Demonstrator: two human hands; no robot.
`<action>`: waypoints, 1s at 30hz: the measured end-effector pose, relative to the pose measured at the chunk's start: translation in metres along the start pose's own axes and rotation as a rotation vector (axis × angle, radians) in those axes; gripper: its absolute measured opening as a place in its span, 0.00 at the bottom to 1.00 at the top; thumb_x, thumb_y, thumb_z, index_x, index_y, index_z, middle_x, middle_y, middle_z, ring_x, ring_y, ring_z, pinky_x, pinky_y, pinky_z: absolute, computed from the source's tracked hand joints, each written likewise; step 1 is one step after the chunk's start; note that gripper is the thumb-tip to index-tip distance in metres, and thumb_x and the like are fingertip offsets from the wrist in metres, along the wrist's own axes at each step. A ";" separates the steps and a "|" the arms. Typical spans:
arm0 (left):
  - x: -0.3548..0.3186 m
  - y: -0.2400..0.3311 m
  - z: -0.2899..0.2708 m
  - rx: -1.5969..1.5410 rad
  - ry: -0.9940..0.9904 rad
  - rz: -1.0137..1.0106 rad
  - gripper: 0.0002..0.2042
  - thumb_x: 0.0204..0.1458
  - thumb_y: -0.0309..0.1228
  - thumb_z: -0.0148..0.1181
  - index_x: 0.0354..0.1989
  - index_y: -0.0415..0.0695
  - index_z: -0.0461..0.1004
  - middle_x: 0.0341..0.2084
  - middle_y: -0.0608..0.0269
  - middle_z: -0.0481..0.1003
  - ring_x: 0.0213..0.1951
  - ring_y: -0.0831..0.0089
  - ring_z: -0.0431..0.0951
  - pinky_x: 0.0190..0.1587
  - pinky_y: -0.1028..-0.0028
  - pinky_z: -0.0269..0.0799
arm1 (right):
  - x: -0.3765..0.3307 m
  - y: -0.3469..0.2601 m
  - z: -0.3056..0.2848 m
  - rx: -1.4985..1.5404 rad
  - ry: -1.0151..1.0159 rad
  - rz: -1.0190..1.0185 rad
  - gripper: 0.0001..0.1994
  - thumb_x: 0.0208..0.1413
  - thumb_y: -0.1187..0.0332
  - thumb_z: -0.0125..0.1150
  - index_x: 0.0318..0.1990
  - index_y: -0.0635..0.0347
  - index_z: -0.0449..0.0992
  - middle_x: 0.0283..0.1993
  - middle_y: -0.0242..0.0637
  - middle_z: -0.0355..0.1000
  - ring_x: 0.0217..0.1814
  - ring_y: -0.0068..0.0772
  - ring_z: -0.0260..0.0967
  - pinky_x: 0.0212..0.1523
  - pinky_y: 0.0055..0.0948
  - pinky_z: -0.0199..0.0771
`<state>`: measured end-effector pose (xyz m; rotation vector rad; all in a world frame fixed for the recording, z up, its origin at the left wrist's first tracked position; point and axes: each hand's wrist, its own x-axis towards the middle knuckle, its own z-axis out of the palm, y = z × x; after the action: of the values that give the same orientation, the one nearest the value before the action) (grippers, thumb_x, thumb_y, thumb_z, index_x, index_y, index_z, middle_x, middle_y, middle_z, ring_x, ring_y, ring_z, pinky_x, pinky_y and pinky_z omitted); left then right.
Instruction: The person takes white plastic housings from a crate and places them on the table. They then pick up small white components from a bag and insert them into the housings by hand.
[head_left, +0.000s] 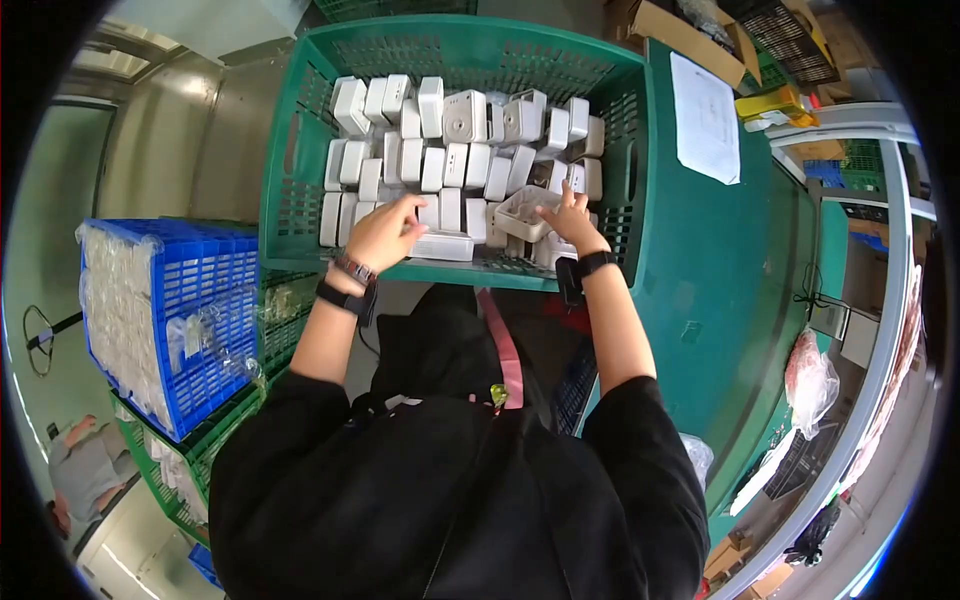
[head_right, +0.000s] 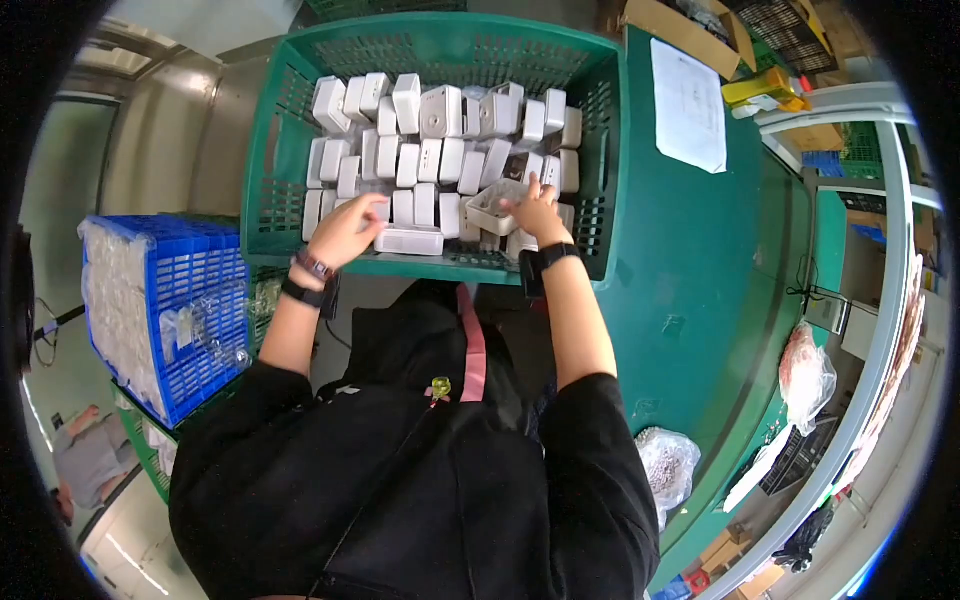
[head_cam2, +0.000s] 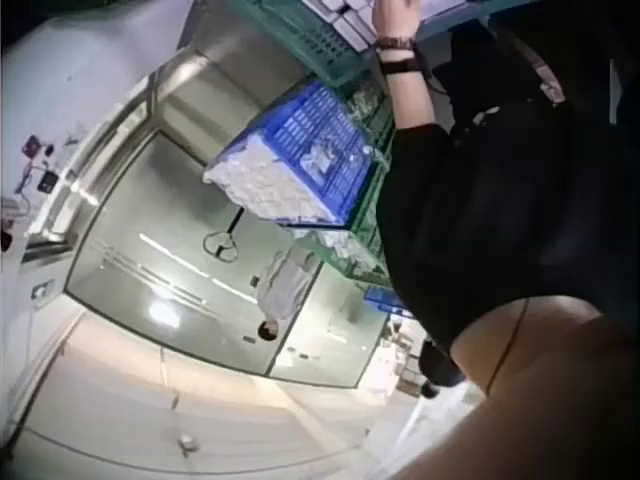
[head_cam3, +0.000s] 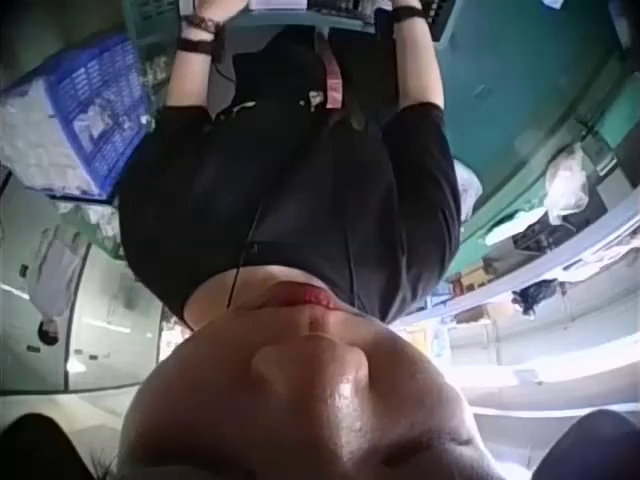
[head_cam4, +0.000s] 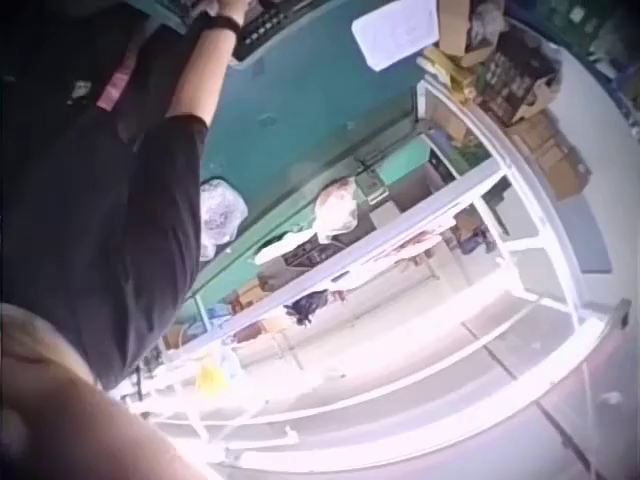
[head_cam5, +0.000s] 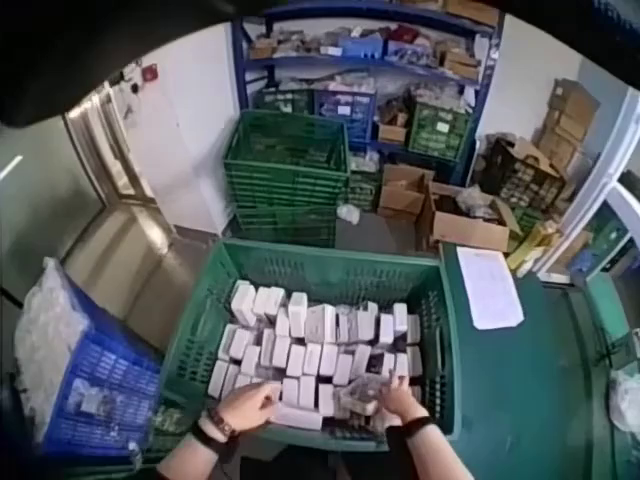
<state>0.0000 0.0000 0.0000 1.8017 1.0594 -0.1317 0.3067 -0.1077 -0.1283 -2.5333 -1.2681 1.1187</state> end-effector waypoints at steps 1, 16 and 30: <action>0.004 -0.007 0.015 0.158 -0.079 0.056 0.33 0.41 0.47 0.56 0.55 0.50 0.53 0.47 0.50 0.61 0.45 0.54 0.68 0.46 0.63 0.63 | 0.002 0.035 0.030 0.158 -0.004 0.050 0.44 0.42 0.52 0.61 0.61 0.53 0.38 0.59 0.56 0.44 0.57 0.51 0.52 0.54 0.39 0.55; 0.120 -0.059 0.013 0.695 -0.776 0.305 0.33 0.33 0.48 0.61 0.47 0.44 0.61 0.35 0.47 0.71 0.38 0.54 0.71 0.40 0.64 0.67 | 0.051 -0.031 0.005 0.359 -0.125 0.300 0.33 0.41 0.62 0.59 0.53 0.69 0.55 0.46 0.51 0.64 0.45 0.38 0.66 0.42 0.29 0.67; 0.180 -0.099 -0.008 -0.513 0.143 0.012 0.31 0.48 0.45 0.51 0.54 0.36 0.52 0.45 0.52 0.66 0.47 0.66 0.68 0.46 0.68 0.64 | 0.009 -0.036 -0.012 -0.131 -0.266 0.128 0.35 0.36 0.49 0.62 0.53 0.53 0.59 0.56 0.48 0.52 0.57 0.51 0.52 0.52 0.45 0.58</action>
<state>0.0371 0.1257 -0.1581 1.3643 1.0660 0.2603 0.2947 -0.0748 -0.1109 -2.6627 -1.2895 1.4903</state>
